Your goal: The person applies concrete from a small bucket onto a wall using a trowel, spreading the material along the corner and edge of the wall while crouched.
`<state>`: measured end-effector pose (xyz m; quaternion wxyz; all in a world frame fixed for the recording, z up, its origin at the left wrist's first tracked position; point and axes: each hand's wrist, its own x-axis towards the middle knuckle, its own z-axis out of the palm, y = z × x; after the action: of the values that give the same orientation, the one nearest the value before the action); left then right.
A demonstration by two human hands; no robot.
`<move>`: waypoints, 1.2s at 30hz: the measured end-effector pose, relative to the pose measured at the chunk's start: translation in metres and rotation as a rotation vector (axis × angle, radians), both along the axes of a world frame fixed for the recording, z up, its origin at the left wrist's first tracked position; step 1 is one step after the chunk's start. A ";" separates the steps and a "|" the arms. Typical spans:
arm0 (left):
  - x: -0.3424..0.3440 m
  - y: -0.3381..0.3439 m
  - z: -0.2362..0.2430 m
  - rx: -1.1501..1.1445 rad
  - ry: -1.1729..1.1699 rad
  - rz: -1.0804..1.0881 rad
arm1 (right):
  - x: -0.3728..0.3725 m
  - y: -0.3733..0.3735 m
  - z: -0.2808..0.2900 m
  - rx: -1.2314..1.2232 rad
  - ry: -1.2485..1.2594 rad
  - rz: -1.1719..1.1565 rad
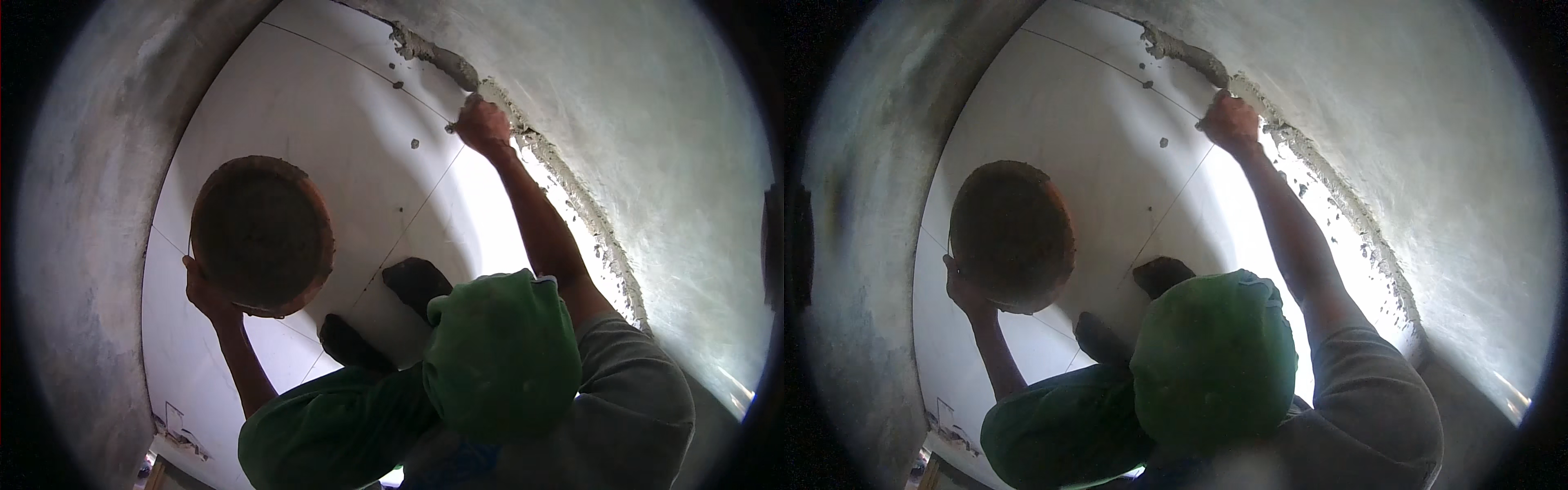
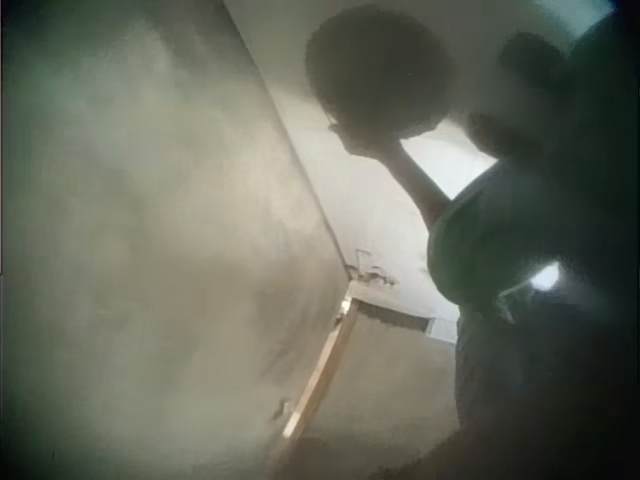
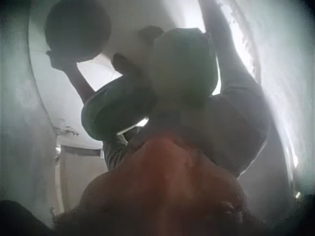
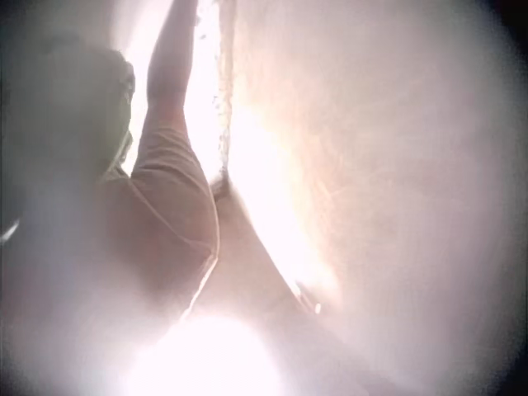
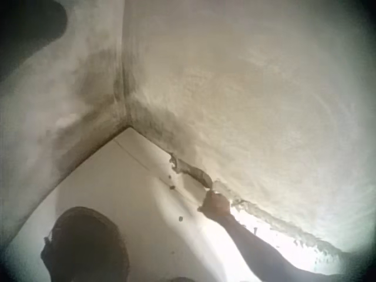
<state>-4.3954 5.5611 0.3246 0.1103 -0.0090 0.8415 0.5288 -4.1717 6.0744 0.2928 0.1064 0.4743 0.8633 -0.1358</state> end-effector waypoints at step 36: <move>0.024 0.080 0.047 0.118 0.385 -0.119 | 0.007 -0.119 0.143 -0.263 0.443 0.799</move>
<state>-4.3715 5.6413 0.3715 -0.0209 0.1483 0.8138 0.5615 -4.1652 5.9553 0.4355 0.0229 0.0473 0.9554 -0.2904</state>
